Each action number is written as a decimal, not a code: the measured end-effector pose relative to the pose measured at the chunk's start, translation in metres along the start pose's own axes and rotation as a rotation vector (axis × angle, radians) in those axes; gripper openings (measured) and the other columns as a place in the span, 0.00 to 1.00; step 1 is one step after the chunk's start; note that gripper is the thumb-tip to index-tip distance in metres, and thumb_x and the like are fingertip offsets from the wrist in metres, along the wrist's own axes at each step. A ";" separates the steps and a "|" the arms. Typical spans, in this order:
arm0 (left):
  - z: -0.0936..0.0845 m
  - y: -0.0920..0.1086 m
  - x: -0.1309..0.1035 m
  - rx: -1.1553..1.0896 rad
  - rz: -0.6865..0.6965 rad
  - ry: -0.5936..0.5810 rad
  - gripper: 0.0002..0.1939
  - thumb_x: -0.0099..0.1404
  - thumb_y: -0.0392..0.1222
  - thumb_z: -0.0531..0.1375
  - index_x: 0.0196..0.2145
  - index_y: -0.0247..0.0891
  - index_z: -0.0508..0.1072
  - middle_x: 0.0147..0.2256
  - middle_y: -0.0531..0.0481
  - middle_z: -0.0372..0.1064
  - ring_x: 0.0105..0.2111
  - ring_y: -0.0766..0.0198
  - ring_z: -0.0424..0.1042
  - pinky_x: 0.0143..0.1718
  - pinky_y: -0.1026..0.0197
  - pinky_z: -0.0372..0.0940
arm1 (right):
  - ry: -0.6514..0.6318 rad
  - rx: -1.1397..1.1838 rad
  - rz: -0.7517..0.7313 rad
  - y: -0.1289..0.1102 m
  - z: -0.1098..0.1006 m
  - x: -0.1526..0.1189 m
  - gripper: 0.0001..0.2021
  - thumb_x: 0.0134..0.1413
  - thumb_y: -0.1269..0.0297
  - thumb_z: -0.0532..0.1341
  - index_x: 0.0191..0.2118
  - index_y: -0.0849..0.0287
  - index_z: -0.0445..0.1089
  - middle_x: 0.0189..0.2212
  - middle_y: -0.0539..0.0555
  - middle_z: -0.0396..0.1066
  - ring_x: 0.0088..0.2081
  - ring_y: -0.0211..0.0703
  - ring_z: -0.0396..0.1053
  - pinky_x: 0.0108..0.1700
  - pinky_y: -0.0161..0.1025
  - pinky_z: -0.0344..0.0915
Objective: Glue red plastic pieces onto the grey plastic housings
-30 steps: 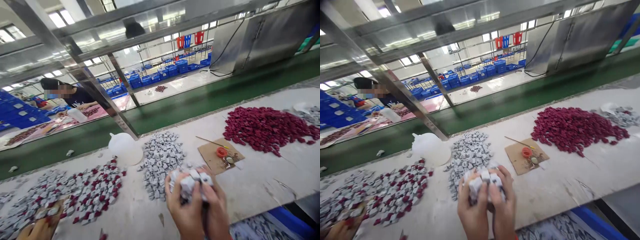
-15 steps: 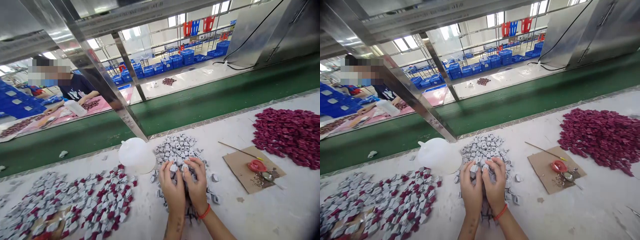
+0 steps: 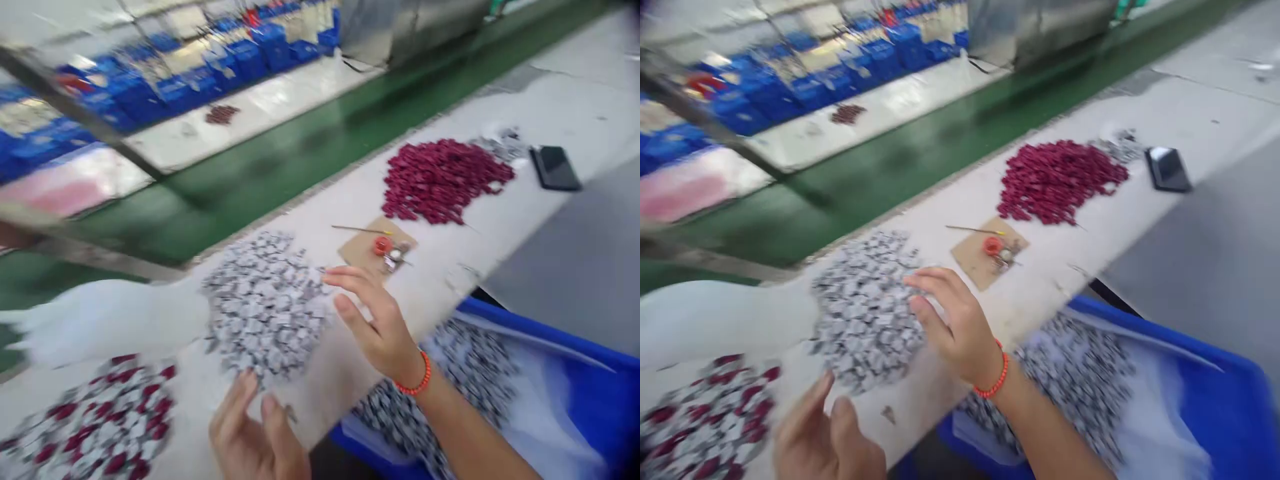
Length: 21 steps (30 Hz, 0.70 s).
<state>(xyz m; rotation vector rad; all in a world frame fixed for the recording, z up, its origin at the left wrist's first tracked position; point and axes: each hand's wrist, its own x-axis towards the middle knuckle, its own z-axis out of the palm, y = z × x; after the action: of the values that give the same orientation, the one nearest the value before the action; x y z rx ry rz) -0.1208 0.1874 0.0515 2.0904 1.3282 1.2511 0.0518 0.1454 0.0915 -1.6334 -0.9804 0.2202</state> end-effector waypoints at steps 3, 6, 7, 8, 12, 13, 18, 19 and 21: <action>0.013 0.011 -0.097 -0.050 0.042 -0.233 0.14 0.67 0.48 0.49 0.47 0.47 0.66 0.39 0.45 0.69 0.43 0.52 0.71 0.46 0.46 0.66 | 0.507 -0.220 0.259 0.046 -0.063 -0.096 0.16 0.65 0.56 0.46 0.44 0.54 0.68 0.40 0.54 0.70 0.45 0.45 0.68 0.51 0.49 0.65; 0.045 0.007 -0.173 -0.002 0.028 -0.603 0.13 0.67 0.47 0.51 0.42 0.44 0.72 0.39 0.45 0.72 0.41 0.55 0.73 0.43 0.53 0.69 | 0.596 -0.397 0.552 0.117 -0.117 -0.209 0.17 0.62 0.53 0.50 0.44 0.59 0.67 0.41 0.59 0.67 0.44 0.48 0.66 0.48 0.52 0.64; 0.060 0.002 -0.190 0.056 0.000 -0.690 0.14 0.67 0.46 0.51 0.44 0.41 0.72 0.43 0.43 0.72 0.45 0.55 0.72 0.45 0.53 0.69 | 0.557 -0.432 0.639 0.141 -0.129 -0.242 0.19 0.60 0.49 0.52 0.42 0.60 0.69 0.39 0.59 0.67 0.42 0.49 0.66 0.46 0.52 0.65; 0.076 -0.005 -0.202 0.131 -0.037 -0.752 0.15 0.68 0.45 0.51 0.47 0.39 0.71 0.46 0.40 0.70 0.48 0.53 0.70 0.48 0.51 0.68 | 0.519 -0.458 0.708 0.162 -0.135 -0.270 0.22 0.58 0.45 0.53 0.40 0.60 0.69 0.36 0.58 0.67 0.41 0.49 0.66 0.46 0.53 0.64; 0.130 -0.028 -0.227 0.475 -0.179 -0.845 0.20 0.66 0.46 0.57 0.53 0.36 0.66 0.54 0.40 0.63 0.55 0.48 0.63 0.54 0.38 0.59 | 0.365 -0.513 0.888 0.206 -0.113 -0.333 0.27 0.55 0.41 0.53 0.46 0.60 0.70 0.47 0.61 0.64 0.51 0.54 0.61 0.52 0.57 0.59; 0.138 -0.029 -0.232 0.541 -0.198 -0.858 0.21 0.66 0.47 0.58 0.54 0.37 0.66 0.55 0.41 0.62 0.55 0.48 0.62 0.54 0.37 0.58 | 0.331 -0.525 0.920 0.207 -0.101 -0.338 0.27 0.56 0.42 0.53 0.50 0.59 0.69 0.51 0.61 0.62 0.53 0.57 0.59 0.54 0.60 0.57; 0.143 -0.020 -0.246 0.684 -0.258 -0.946 0.25 0.67 0.50 0.57 0.58 0.38 0.61 0.57 0.41 0.59 0.54 0.48 0.63 0.53 0.39 0.60 | 0.186 -0.530 1.026 0.193 -0.060 -0.335 0.24 0.56 0.46 0.54 0.53 0.51 0.69 0.52 0.59 0.64 0.56 0.69 0.52 0.52 0.70 0.50; 0.141 -0.018 -0.245 0.680 -0.270 -0.980 0.25 0.67 0.50 0.57 0.58 0.38 0.62 0.56 0.41 0.60 0.54 0.49 0.64 0.52 0.39 0.60 | 0.164 -0.517 1.035 0.191 -0.058 -0.334 0.22 0.57 0.46 0.54 0.52 0.50 0.70 0.51 0.59 0.65 0.55 0.68 0.53 0.52 0.69 0.52; 0.138 -0.017 -0.238 0.654 -0.294 -1.048 0.23 0.67 0.49 0.57 0.57 0.39 0.63 0.56 0.41 0.61 0.53 0.49 0.64 0.53 0.39 0.60 | 0.137 -0.493 1.050 0.190 -0.058 -0.332 0.22 0.57 0.46 0.54 0.53 0.46 0.70 0.52 0.58 0.64 0.54 0.66 0.55 0.51 0.68 0.54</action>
<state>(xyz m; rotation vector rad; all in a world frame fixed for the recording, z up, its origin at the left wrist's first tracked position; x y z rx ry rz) -0.0544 0.0111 -0.1502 2.2351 1.4633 -0.4845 -0.0320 -0.1243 -0.1733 -2.4687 0.0319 0.5863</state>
